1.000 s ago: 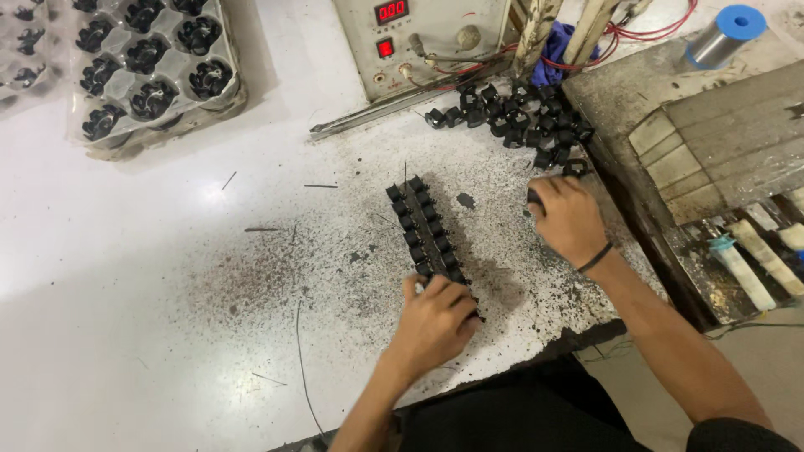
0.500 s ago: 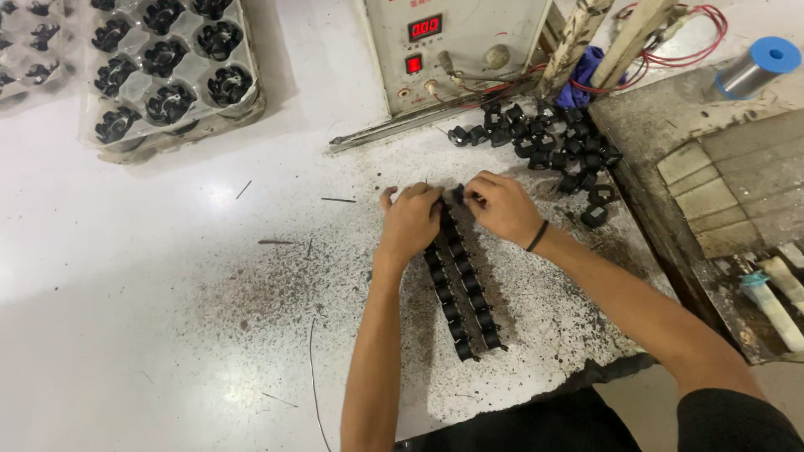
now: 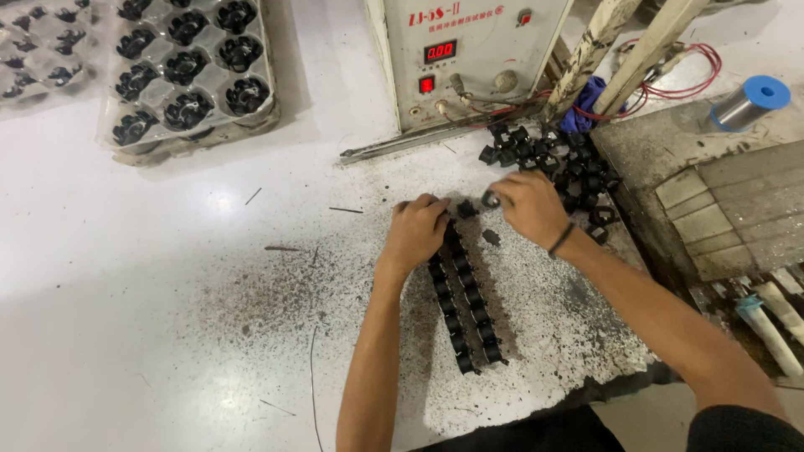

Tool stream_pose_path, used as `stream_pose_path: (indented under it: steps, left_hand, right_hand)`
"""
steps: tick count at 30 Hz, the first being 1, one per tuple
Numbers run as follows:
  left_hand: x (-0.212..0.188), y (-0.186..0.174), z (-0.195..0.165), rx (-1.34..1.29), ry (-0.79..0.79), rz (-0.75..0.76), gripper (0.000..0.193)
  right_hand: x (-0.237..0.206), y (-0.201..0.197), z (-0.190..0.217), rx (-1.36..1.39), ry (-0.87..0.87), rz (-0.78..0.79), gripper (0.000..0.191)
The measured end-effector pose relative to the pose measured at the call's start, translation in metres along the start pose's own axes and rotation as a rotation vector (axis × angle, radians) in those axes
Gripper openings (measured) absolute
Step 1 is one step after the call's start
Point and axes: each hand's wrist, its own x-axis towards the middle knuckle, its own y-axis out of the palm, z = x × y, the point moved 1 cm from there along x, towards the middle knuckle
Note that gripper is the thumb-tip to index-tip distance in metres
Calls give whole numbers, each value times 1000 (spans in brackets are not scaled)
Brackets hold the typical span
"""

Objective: The person tests small black plastic motor components with a probe tester, places them into plastic trays, and arranges them in rows on the workbench. The person then uses a soldering iron to solder the components in the rows, with smoke visible as they work.

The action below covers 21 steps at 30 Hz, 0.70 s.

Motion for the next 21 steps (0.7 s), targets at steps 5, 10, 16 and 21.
stream_pose_path:
  steps: [5, 10, 16, 21]
  left_hand:
    - [22, 17, -10, 76, 108, 16, 29]
    - [35, 31, -8, 59, 156, 46, 26]
    - [33, 37, 2, 50, 180, 73, 23]
    - [32, 30, -3, 29, 194, 65, 29]
  right_hand:
    - [-69, -21, 18, -79, -146, -24, 36]
    - [-65, -36, 40, -39, 87, 271, 13]
    - [-35, -4, 55, 73, 6, -56, 16]
    - [21, -1, 2, -341, -179, -175, 13]
